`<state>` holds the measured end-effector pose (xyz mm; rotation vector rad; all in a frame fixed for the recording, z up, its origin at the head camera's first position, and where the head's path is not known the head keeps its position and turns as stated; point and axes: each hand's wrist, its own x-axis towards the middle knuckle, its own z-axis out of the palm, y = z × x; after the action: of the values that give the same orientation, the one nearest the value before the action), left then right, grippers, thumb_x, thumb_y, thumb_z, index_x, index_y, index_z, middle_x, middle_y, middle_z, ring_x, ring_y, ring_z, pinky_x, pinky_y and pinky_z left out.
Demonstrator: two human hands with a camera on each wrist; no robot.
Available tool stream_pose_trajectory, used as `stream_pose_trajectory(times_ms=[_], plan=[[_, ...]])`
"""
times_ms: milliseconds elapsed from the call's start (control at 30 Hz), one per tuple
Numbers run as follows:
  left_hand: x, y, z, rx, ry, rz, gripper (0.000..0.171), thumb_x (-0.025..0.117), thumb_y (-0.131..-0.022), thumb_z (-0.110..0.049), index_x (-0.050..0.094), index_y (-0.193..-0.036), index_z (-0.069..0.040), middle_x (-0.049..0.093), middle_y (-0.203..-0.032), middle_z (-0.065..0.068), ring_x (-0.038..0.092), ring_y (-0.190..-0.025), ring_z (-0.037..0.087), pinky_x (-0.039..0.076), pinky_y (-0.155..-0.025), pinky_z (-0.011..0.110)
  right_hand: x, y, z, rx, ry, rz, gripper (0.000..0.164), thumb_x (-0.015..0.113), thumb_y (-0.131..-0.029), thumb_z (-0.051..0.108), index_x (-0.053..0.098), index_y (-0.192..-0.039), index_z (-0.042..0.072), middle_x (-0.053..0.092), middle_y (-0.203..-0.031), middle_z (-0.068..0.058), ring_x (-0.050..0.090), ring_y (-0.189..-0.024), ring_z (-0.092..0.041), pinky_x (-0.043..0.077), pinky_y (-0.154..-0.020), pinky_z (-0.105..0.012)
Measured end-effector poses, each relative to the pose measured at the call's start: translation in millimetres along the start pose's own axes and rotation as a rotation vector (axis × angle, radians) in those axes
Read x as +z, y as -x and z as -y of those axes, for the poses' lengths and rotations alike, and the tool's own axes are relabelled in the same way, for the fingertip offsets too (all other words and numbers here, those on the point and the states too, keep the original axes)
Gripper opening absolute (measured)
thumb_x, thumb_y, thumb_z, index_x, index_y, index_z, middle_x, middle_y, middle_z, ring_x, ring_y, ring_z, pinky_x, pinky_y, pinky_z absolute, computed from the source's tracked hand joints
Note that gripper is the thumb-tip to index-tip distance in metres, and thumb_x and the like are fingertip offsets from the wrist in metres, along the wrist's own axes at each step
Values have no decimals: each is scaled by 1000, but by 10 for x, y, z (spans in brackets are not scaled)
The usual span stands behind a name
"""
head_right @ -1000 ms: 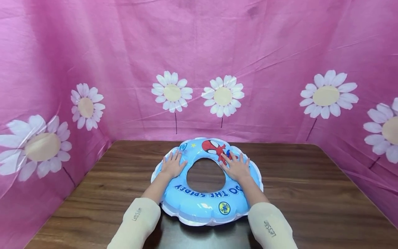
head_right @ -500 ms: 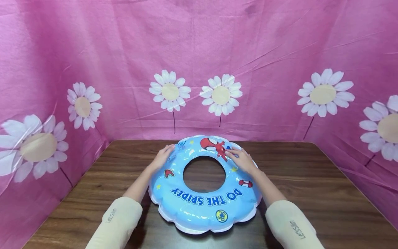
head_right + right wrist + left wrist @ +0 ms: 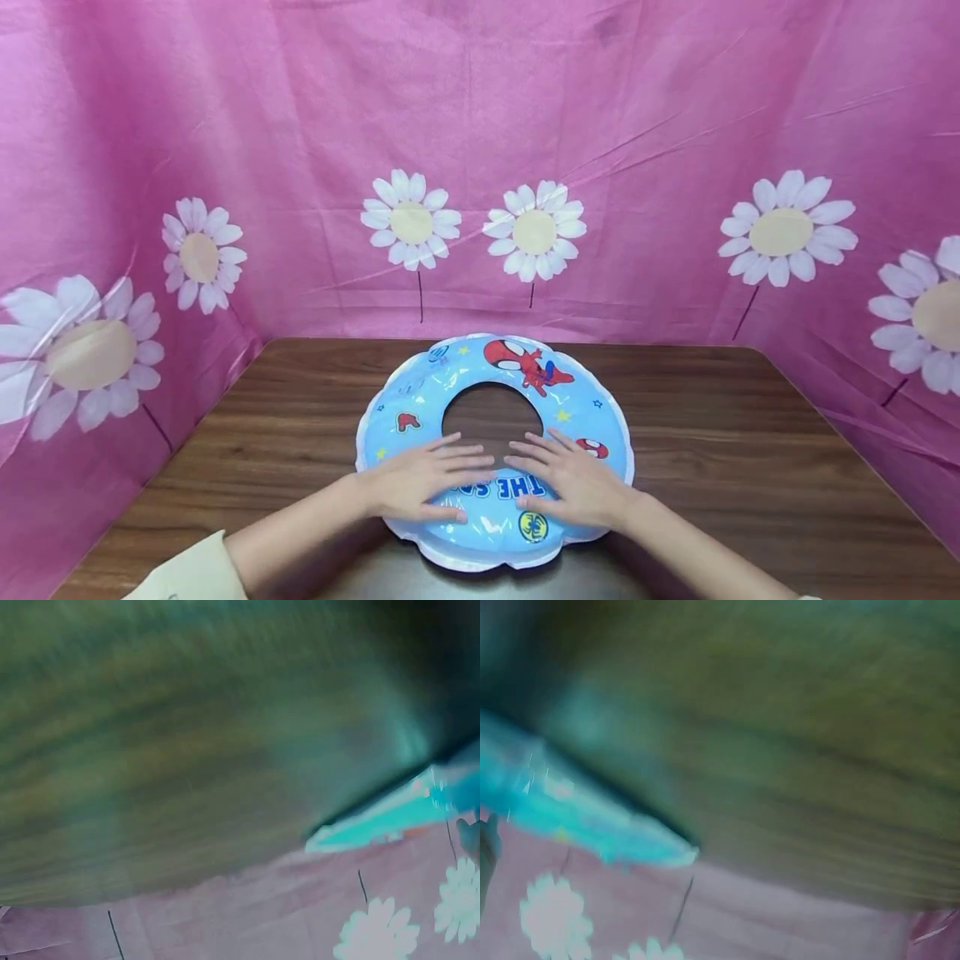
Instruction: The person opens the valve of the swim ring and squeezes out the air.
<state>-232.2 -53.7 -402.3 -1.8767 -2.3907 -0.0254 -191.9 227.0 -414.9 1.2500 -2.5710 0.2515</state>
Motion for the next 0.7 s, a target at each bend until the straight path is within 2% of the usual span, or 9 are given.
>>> stream_pose_trajectory(times_ms=[100,167,333,467,700], plan=[[193,17,-60,17,-11,48,57,24,-97,-51,17,-148,-25,12,-152,-6,7,-137,14,5,-109,36,119,77,61,45,27,48,55,48,-91,48,44,-139,20,42,-140,-1,33,-129,-27,8,-108,-36],[310,42,-80,15,-4,51,57,21,-98,-50,11,-148,-26,4,-152,-6,2,-137,14,4,-109,36,207,115,78,72,34,74,57,45,-92,50,39,-142,23,37,-143,2,28,-132,-26,2,-108,-33],[492,115,-101,-10,36,54,55,12,-98,-50,4,-148,-28,-1,-152,-7,-2,-137,13,3,-109,36,393,153,106,86,29,95,62,42,-93,51,28,-146,22,27,-148,2,21,-135,-27,-1,-108,-36],[517,102,-110,-19,60,66,54,11,-98,-49,4,-148,-29,-1,-152,-7,-2,-137,12,3,-109,35,427,179,114,96,21,103,62,40,-94,49,24,-147,21,24,-149,1,19,-135,-28,-2,-107,-36],[481,46,-87,-15,36,81,54,11,-98,-49,5,-148,-28,0,-152,-7,-3,-137,12,4,-109,36,390,186,66,96,9,109,62,39,-95,49,23,-147,20,23,-150,0,18,-135,-30,-5,-107,-34]])
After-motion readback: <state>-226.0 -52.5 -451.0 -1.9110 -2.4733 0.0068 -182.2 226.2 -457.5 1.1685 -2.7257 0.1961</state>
